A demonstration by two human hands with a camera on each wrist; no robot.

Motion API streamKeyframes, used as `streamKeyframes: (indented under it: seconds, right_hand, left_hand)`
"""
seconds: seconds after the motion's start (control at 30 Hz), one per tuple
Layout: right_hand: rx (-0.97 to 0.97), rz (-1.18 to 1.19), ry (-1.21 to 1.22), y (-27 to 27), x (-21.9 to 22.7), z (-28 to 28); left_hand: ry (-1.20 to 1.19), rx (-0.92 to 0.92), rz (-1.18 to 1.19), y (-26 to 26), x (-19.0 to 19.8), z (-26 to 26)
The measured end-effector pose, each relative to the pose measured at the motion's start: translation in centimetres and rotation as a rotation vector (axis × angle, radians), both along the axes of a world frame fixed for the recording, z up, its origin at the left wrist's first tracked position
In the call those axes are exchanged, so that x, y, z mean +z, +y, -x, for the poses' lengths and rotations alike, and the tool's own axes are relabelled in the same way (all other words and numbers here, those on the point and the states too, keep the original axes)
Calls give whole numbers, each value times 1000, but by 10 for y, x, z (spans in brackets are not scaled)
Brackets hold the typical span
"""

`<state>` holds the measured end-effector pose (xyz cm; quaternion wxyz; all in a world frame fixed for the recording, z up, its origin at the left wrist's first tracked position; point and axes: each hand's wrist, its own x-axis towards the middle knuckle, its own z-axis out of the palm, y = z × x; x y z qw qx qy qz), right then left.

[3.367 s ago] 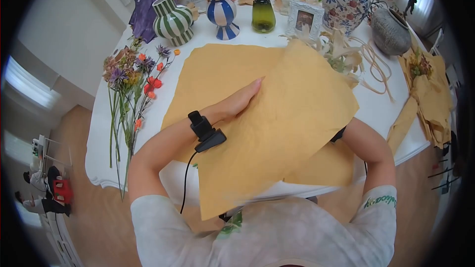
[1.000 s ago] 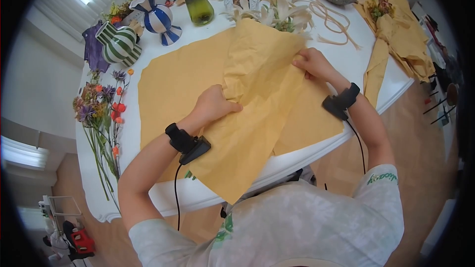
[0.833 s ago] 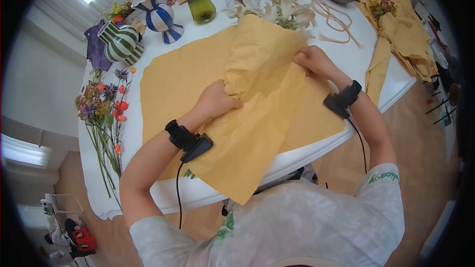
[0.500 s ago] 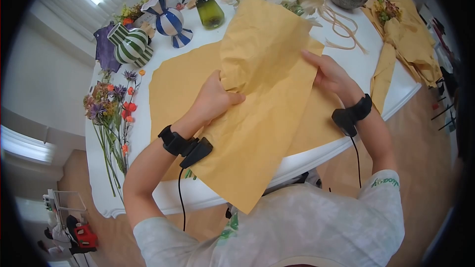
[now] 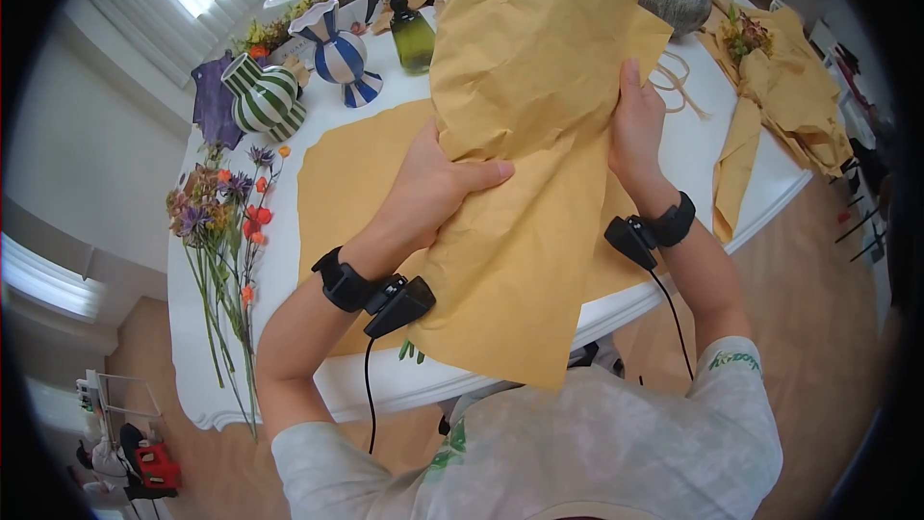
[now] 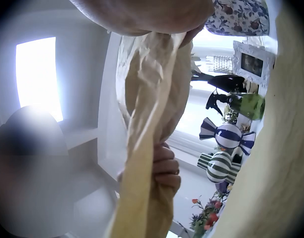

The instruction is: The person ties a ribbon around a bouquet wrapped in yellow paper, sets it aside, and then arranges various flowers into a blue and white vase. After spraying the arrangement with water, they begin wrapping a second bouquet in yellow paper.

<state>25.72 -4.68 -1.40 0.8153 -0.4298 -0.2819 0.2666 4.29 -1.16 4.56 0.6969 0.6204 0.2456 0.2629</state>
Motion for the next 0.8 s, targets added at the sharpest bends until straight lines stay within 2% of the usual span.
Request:
streamKeyframes:
  seconds: [0.07,0.2,0.27,0.3,0.37,0.5,0.57,0.7,0.8]
  right_hand:
    - [-122,-42,-292,14,-2,-12]
    - [-218,-70,-299,34,18,-8]
    - [-124,-84,-104,34,35,2]
    - [-120,-91,-108,32,38,3]
    - [194,-40,196,23,41,6]
    - [121,134,99,14,33,12]
    - [-31,-30,-181,20,23,6]
    - [-197,-49,-348,45,10,9]
    - [26,-321,-270,45,19,36]
  left_hand:
    - [-68,-43,7,-3,2,-3]
    - [-161,-89,61,-1,6,-14]
    - [-200,-86,74,1,7,-17]
    - [-233,-61,61,3,8,-17]
    - [-275,-30,39,9,8,-17]
    - [-317,22,0,14,7,-17]
    - [-333,24,4,13,6,-18]
    - [-390,-35,-15,7,3,-22]
    - [-370,-77,-2,4,-5,-31]
